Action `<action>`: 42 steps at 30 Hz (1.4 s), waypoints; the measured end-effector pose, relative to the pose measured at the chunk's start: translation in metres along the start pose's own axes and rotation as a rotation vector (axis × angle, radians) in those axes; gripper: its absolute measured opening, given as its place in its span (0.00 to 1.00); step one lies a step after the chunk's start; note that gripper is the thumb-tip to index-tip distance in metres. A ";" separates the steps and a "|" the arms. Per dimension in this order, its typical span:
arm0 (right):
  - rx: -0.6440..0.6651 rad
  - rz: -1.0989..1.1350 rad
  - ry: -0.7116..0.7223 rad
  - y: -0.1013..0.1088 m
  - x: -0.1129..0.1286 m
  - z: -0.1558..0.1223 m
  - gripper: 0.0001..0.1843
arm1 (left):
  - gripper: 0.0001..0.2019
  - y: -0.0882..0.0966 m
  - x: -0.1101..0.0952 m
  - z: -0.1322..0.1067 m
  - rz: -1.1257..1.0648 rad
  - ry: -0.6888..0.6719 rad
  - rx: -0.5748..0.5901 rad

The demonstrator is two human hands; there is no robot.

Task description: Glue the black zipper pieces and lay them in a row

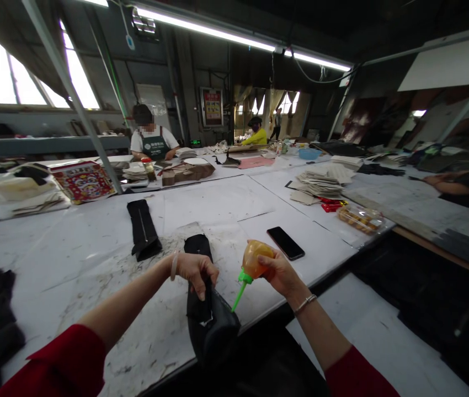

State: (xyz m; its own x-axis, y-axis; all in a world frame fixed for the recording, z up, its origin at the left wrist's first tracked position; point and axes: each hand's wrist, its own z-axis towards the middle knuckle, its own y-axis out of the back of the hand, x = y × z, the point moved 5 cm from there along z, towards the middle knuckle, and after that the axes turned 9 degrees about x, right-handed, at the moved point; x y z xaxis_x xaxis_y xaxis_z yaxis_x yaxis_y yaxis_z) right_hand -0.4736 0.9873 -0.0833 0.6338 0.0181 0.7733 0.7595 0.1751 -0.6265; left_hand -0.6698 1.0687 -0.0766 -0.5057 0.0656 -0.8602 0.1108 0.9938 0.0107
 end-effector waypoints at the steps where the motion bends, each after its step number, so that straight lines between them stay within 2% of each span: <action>1: 0.002 0.007 0.005 0.001 0.000 -0.001 0.30 | 0.17 0.000 0.000 0.000 -0.007 -0.004 -0.006; 5: 0.007 0.038 0.026 0.006 0.000 -0.006 0.29 | 0.17 0.003 -0.003 -0.003 -0.054 -0.025 -0.046; 9: -0.033 0.056 0.047 0.010 0.000 -0.010 0.32 | 0.17 0.005 -0.005 -0.005 -0.058 -0.036 -0.071; 16: -0.111 0.110 0.099 0.014 0.004 -0.018 0.35 | 0.18 0.011 0.001 -0.004 -0.145 -0.080 -0.115; 21: -0.212 0.182 0.170 0.017 0.013 -0.022 0.30 | 0.18 0.014 0.003 0.003 -0.217 -0.148 -0.179; 25: -0.309 0.267 0.229 0.023 0.019 -0.026 0.32 | 0.19 0.015 0.003 0.011 -0.278 -0.217 -0.221; 29: -0.375 0.306 0.285 0.028 0.024 -0.030 0.29 | 0.20 0.016 0.002 0.017 -0.330 -0.293 -0.277; 42: -0.373 0.190 0.420 0.036 0.039 -0.036 0.23 | 0.21 0.020 0.001 0.024 -0.388 -0.350 -0.350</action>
State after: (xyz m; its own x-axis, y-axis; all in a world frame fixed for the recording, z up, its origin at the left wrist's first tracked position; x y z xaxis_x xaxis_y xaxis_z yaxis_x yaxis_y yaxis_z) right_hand -0.4165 0.9588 -0.0790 0.7100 -0.3889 0.5871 0.5790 -0.1521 -0.8010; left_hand -0.6477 1.0866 -0.0899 -0.1365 -0.2798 -0.9503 -0.3413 0.9138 -0.2200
